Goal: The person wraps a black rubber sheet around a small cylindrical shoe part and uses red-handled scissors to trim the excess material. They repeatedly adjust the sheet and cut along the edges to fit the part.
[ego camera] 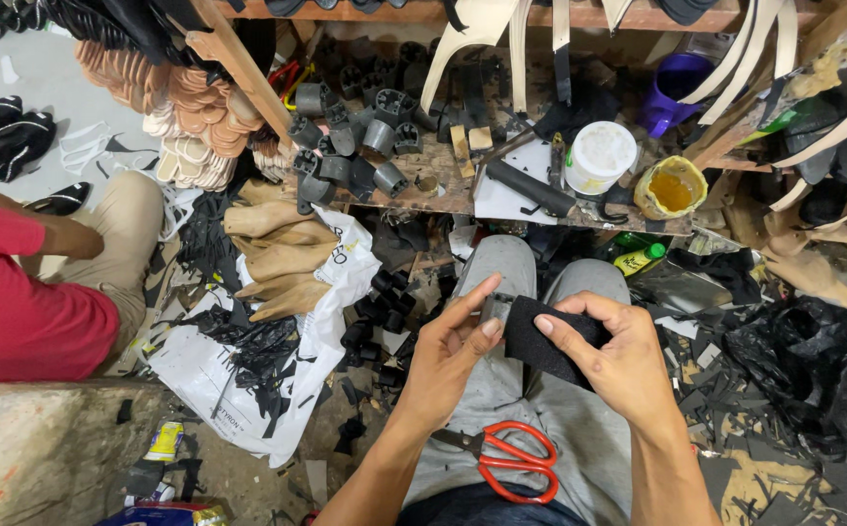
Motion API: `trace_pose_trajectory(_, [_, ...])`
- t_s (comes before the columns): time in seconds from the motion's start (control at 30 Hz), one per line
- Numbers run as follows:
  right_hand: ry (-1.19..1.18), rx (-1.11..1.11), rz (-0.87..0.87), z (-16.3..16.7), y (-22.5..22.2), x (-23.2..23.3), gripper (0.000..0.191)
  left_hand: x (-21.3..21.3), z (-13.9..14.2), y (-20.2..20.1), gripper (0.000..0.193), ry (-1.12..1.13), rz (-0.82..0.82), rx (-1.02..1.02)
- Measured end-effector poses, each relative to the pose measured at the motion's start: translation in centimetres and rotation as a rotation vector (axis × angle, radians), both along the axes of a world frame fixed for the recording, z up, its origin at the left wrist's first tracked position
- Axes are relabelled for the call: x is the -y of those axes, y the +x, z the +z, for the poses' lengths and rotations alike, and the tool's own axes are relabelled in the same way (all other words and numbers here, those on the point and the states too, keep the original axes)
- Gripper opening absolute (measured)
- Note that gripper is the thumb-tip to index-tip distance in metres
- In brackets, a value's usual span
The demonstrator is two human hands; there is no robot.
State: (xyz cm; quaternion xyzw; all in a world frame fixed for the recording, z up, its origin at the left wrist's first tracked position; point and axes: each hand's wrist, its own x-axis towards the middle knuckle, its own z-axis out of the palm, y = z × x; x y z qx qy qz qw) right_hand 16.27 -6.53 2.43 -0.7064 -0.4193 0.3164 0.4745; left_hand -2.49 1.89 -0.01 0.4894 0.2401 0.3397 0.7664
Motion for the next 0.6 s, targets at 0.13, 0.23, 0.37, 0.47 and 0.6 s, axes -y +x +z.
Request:
trace_pose_trajectory(0.13, [-0.002,-0.007,-0.001,0.15,-0.1,-0.04,0.009,-0.02,0.17,-0.08,0.051,0.035,-0.002,-0.008])
trace_pose_trajectory(0.23, [-0.003,-0.018,-0.002,0.18,-0.13,0.0,0.009,-0.02,0.29,-0.1,0.05,0.03,-0.005,-0.017])
trace_pose_trajectory(0.37, [-0.008,-0.013,-0.007,0.14,-0.14,0.0,0.01,0.01,0.39,-0.15,0.051,0.053,-0.006,-0.016])
trace_pose_trajectory(0.47, [0.0,-0.015,-0.004,0.15,-0.18,-0.04,0.01,0.02,0.51,-0.13,0.052,0.044,-0.003,-0.028])
trace_pose_trajectory(0.6, [0.002,-0.003,-0.004,0.18,-0.29,-0.01,0.011,0.07,0.88,-0.06,0.052,0.056,0.004,-0.038])
